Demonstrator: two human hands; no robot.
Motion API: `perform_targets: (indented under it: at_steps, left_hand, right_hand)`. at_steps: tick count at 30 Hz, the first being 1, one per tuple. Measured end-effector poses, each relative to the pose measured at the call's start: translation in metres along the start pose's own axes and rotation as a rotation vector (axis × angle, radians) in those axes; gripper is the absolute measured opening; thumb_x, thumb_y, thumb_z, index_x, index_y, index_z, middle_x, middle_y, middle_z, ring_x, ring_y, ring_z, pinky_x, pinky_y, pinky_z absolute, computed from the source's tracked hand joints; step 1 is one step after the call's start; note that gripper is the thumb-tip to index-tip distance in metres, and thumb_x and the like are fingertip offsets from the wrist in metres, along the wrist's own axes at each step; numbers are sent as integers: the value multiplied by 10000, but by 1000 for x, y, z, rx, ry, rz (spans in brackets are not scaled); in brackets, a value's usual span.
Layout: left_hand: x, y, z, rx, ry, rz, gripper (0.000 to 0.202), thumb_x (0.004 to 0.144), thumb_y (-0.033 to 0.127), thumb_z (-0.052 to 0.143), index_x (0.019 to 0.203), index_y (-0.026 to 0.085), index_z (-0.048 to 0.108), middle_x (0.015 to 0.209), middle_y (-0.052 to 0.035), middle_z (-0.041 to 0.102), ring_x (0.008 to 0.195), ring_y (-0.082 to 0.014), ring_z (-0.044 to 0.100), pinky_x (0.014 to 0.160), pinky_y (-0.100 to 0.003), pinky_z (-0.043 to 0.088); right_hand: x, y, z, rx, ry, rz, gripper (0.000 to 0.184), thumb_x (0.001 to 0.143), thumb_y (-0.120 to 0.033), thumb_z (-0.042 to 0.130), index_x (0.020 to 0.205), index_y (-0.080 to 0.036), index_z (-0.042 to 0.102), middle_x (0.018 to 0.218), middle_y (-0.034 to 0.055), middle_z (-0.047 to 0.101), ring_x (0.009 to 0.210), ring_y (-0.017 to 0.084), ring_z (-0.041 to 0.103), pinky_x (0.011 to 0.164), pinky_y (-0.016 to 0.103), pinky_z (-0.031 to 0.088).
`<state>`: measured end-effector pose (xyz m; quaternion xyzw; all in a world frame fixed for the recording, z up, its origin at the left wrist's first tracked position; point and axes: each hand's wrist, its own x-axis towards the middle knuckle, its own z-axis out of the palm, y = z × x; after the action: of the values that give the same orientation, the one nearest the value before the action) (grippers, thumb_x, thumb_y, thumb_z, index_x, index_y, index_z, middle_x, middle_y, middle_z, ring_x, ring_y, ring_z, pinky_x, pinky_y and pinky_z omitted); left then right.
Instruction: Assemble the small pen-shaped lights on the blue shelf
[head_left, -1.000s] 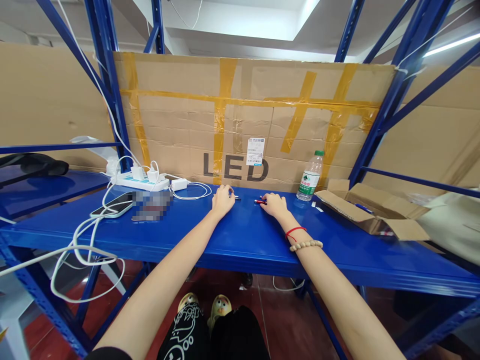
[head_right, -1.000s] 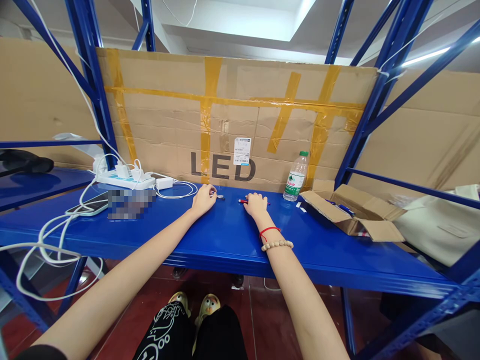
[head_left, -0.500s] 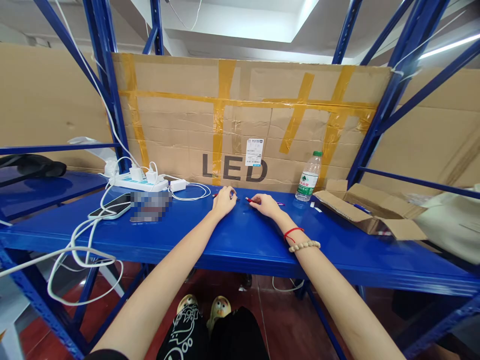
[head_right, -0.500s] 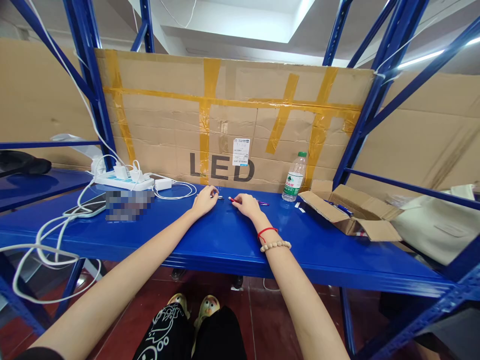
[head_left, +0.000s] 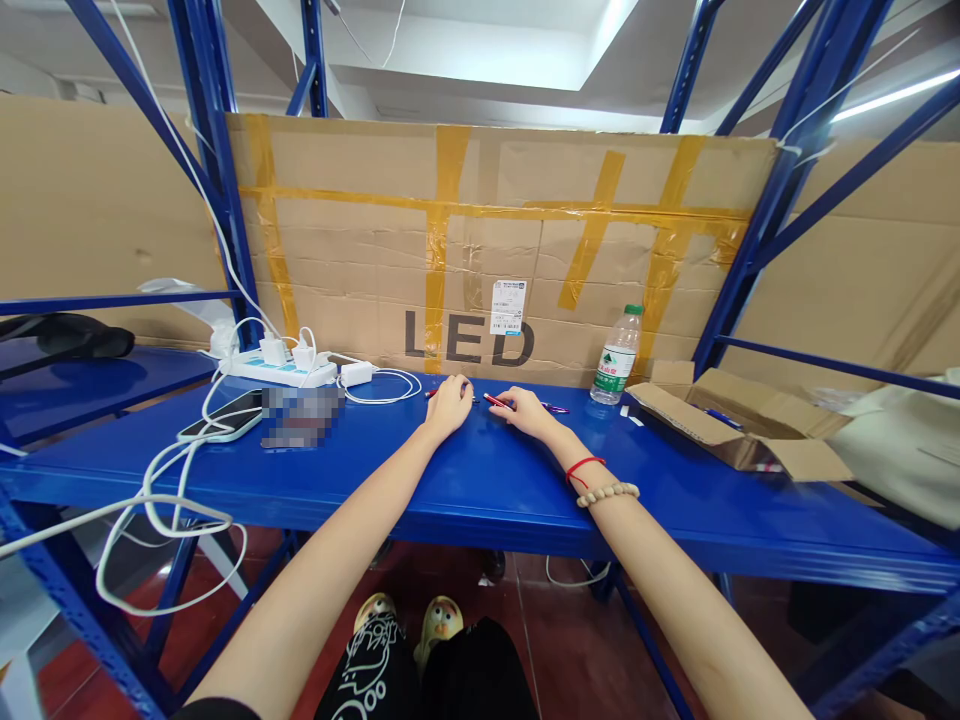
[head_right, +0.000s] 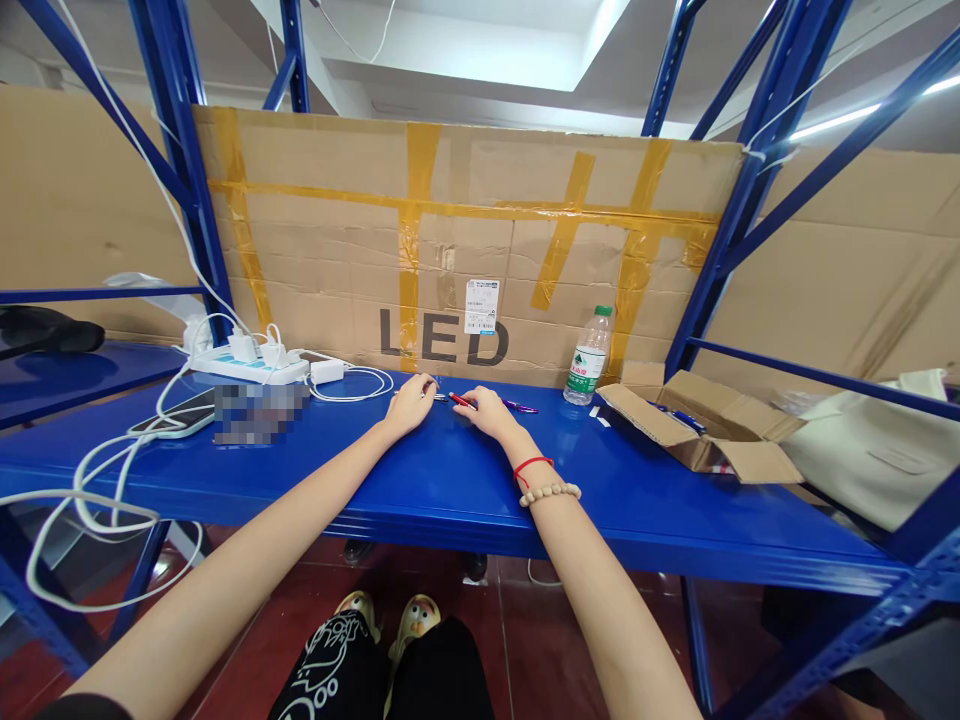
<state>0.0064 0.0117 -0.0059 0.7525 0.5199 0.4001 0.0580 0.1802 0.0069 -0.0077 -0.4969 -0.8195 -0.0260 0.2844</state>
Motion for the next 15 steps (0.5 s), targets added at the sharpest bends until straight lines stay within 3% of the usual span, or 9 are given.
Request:
perform_targets:
  at_steps: [6, 15]
  left_hand:
    - [0, 1, -1, -6, -9, -10, 248, 869, 276, 306, 864, 210, 545, 965, -47, 601, 947, -180, 536, 780, -305, 412]
    - [-2, 6, -5, -97, 9, -101, 272, 879, 297, 284, 859, 223, 545, 979, -32, 622, 964, -182, 546, 793, -304, 413]
  right_hand:
    - [-1, -2, -1, 68, -20, -31, 200, 814, -285, 535, 914, -164, 660, 886, 62, 667, 786, 166, 590, 698, 252, 410]
    - [-5, -11, -4, 149, -54, -60, 299, 839, -398, 456, 899, -187, 659, 878, 43, 677, 766, 159, 598, 670, 251, 407]
